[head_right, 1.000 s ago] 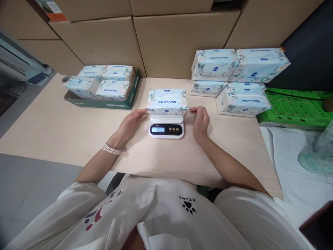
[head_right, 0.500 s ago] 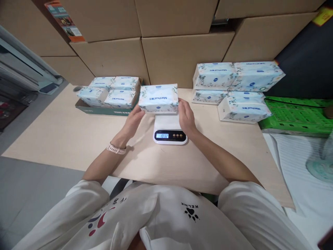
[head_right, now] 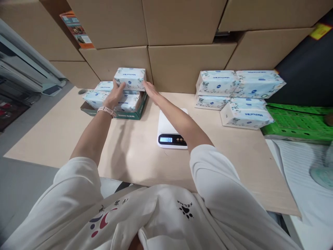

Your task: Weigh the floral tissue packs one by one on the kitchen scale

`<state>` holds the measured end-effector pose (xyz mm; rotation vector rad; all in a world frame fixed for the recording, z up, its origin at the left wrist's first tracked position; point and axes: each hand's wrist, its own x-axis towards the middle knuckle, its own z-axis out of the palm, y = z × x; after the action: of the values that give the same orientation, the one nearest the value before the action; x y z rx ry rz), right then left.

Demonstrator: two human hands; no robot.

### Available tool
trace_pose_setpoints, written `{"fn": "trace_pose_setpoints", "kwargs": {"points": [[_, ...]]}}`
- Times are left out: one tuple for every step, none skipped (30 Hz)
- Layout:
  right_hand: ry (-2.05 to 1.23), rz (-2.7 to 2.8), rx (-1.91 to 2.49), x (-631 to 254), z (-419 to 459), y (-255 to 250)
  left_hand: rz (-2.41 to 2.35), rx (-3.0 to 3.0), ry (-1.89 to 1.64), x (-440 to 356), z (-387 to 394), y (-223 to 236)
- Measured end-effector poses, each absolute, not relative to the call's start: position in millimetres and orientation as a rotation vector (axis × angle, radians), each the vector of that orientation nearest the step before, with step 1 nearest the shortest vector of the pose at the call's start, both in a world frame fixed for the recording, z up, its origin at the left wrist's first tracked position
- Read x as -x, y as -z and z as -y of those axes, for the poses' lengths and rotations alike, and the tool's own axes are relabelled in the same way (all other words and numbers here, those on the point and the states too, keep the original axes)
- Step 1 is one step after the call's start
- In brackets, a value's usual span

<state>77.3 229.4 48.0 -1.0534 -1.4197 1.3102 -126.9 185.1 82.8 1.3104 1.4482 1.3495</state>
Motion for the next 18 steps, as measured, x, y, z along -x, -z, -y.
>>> {"fn": "trace_pose_setpoints", "kwargs": {"points": [[-1.300, 1.435, 1.068, -83, -226, -41, -1.461, -1.325, -1.361, 128, -182, -80], [-1.259, 1.450, 1.079, -92, -219, -34, -1.451, -1.352, -1.387, 127, -178, -79], [-1.181, 1.459, 1.086, -104, -212, -29, -1.437, -1.386, -1.420, 125, -175, -78], [-1.066, 1.458, 1.091, -120, -202, -25, -1.425, -1.426, -1.458, 121, -172, -79], [-0.918, 1.442, 1.090, -138, -193, -22, -1.411, -1.472, -1.494, 116, -170, -81], [-0.742, 1.406, 1.087, -158, -184, -21, -1.387, -1.519, -1.523, 109, -168, -83], [-0.548, 1.345, 1.086, -181, -175, -21, -1.354, -1.563, -1.542, 99, -168, -86], [-0.347, 1.267, 1.080, -204, -168, -22, -1.313, -1.599, -1.557, 86, -168, -89], [-0.153, 1.181, 1.067, -228, -163, -23, -1.267, -1.626, -1.565, 72, -168, -92], [0.003, 1.090, 1.064, -252, -159, -24, -1.220, -1.639, -1.557, 54, -168, -94], [0.114, 1.004, 1.080, -274, -156, -25, -1.179, -1.625, -1.536, 34, -168, -97], [0.184, 0.920, 1.113, -295, -155, -26, -1.137, -1.592, -1.495, 13, -168, -99], [0.209, 0.842, 1.158, -314, -155, -25, -1.093, -1.545, -1.434, -9, -168, -100], [0.199, 0.777, 1.208, -330, -155, -25, -1.052, -1.481, -1.358, -32, -167, -101], [0.168, 0.726, 1.252, -343, -155, -23, -1.011, -1.422, -1.268, -54, -167, -101], [0.129, 0.688, 1.286, -353, -156, -22, -0.977, -1.372, -1.189, -75, -167, -100], [0.087, 0.667, 1.312, -361, -156, -20, -0.947, -1.337, -1.120, -94, -167, -98], [0.046, 0.667, 1.330, -367, -157, -17, -0.930, -1.311, -1.070, -111, -168, -96]]}}
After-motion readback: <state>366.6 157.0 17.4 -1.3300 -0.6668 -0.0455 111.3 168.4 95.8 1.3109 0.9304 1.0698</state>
